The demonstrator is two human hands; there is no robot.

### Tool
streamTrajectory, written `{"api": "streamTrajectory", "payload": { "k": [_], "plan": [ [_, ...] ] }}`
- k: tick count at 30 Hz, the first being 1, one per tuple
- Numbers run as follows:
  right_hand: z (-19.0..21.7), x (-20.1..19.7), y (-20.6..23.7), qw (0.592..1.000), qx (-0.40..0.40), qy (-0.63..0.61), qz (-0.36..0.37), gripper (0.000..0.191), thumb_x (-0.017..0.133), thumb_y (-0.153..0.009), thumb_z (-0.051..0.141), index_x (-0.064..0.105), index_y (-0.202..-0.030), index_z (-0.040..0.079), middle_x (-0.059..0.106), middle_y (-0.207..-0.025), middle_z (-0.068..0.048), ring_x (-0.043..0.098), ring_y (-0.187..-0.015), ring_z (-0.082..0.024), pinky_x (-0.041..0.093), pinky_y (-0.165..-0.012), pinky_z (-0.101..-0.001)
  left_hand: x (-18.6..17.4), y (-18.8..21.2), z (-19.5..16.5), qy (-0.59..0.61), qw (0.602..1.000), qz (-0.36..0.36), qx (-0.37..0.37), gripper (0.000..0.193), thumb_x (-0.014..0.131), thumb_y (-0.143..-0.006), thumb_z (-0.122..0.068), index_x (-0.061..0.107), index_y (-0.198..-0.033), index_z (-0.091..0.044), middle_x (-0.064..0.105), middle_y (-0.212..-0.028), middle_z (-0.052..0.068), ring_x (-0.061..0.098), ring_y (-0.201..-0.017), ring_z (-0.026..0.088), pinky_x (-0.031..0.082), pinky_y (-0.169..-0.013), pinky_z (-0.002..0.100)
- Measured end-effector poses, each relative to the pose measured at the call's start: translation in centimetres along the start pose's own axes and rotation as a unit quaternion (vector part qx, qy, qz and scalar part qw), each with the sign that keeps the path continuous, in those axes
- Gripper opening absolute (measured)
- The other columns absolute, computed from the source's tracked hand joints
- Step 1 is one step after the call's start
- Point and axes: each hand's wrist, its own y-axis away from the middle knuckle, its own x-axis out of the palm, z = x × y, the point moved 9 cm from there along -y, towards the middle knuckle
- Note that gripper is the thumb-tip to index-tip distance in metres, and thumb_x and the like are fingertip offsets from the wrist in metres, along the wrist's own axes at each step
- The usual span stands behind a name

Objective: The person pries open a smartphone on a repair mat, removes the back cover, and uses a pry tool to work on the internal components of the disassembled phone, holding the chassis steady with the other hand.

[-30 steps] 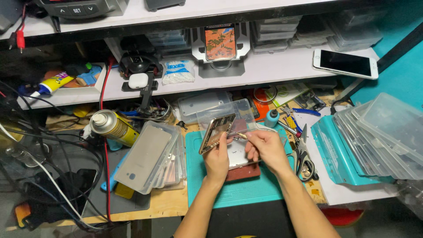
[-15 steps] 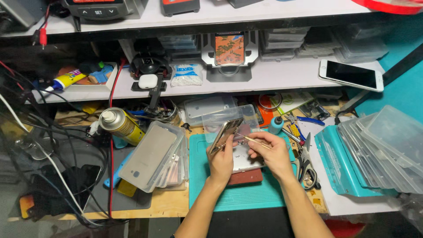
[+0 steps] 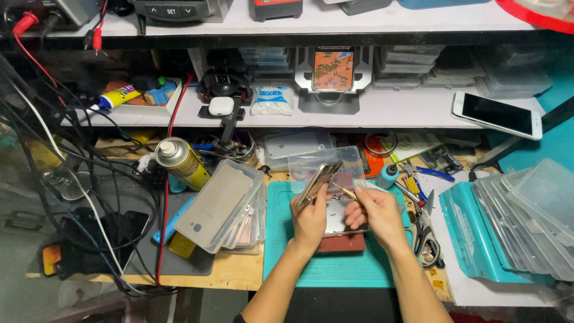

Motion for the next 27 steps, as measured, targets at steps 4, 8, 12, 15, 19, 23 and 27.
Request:
{"api": "streamTrajectory", "payload": {
  "k": [4,8,12,15,19,23,27],
  "plan": [
    [1.2,-0.2,0.1,0.997,-0.082,0.005,-0.008,0.024,0.069,-0.093,0.006,0.072,-0.113,-0.006,0.074,-0.08,-0.012,0.069,-0.064,-0.015,0.057,-0.056,-0.0264,0.0,0.2,0.5,0.011,1.0,-0.002,-0.018,0.021,0.063,-0.099,-0.01,0.072,-0.108,0.006,0.079,-0.087,0.015,0.079,-0.076,0.021,0.061,-0.063,0.032],
    [0.6,0.0,0.1,0.999,-0.047,-0.004,0.004,0.026,0.065,-0.1,0.013,0.07,-0.102,-0.012,0.073,-0.077,-0.014,0.07,-0.061,-0.018,0.057,-0.053,-0.0291,0.1,0.4,0.9,0.013,1.0,-0.005,-0.026,0.022,0.063,-0.099,-0.01,0.073,-0.109,0.006,0.079,-0.087,0.015,0.079,-0.075,0.021,0.06,-0.063,0.032],
    [1.3,0.1,0.3,0.998,-0.069,0.01,0.007,0.023,0.067,-0.094,0.008,0.073,-0.111,-0.006,0.072,-0.078,-0.013,0.069,-0.061,-0.017,0.056,-0.053,-0.0278,0.0,0.3,0.9,0.034,0.999,-0.005,-0.014,0.02,0.063,-0.1,-0.009,0.073,-0.108,0.006,0.078,-0.091,0.015,0.079,-0.077,0.021,0.061,-0.065,0.032],
    [1.8,0.2,0.4,0.996,-0.087,0.026,0.007,0.026,0.068,-0.091,0.007,0.07,-0.115,-0.003,0.075,-0.084,-0.012,0.072,-0.067,-0.014,0.059,-0.06,-0.0262,0.1,0.2,0.8,0.021,1.0,-0.005,-0.012,0.02,0.063,-0.1,-0.009,0.073,-0.108,0.006,0.079,-0.091,0.015,0.079,-0.076,0.021,0.061,-0.063,0.032],
    [0.9,0.1,0.1,0.999,-0.042,-0.002,0.001,0.03,0.063,-0.101,0.016,0.071,-0.101,-0.012,0.074,-0.076,-0.015,0.071,-0.059,-0.02,0.057,-0.052,-0.0302,0.1,0.2,0.5,0.0,1.0,-0.003,0.001,0.02,0.062,-0.1,-0.009,0.073,-0.108,0.007,0.079,-0.091,0.014,0.079,-0.076,0.02,0.06,-0.063,0.031],
    [1.6,-0.3,0.3,0.996,-0.09,0.015,-0.01,0.023,0.069,-0.092,0.008,0.072,-0.112,-0.004,0.074,-0.078,-0.012,0.07,-0.064,-0.015,0.057,-0.058,-0.0265,0.2,0.2,0.5,0.011,1.0,-0.003,-0.001,0.02,0.063,-0.1,-0.009,0.073,-0.109,0.007,0.079,-0.091,0.014,0.079,-0.076,0.02,0.06,-0.063,0.032],
    [0.9,0.0,0.2,0.999,-0.039,0.0,0.01,0.038,0.063,-0.106,0.02,0.07,-0.096,-0.016,0.073,-0.074,-0.016,0.072,-0.059,-0.02,0.058,-0.052,-0.0312,0.3,0.3,0.5,0.017,1.0,-0.005,0.001,0.021,0.063,-0.1,-0.009,0.072,-0.109,0.007,0.079,-0.093,0.014,0.078,-0.075,0.02,0.061,-0.063,0.031]
  ]
}}
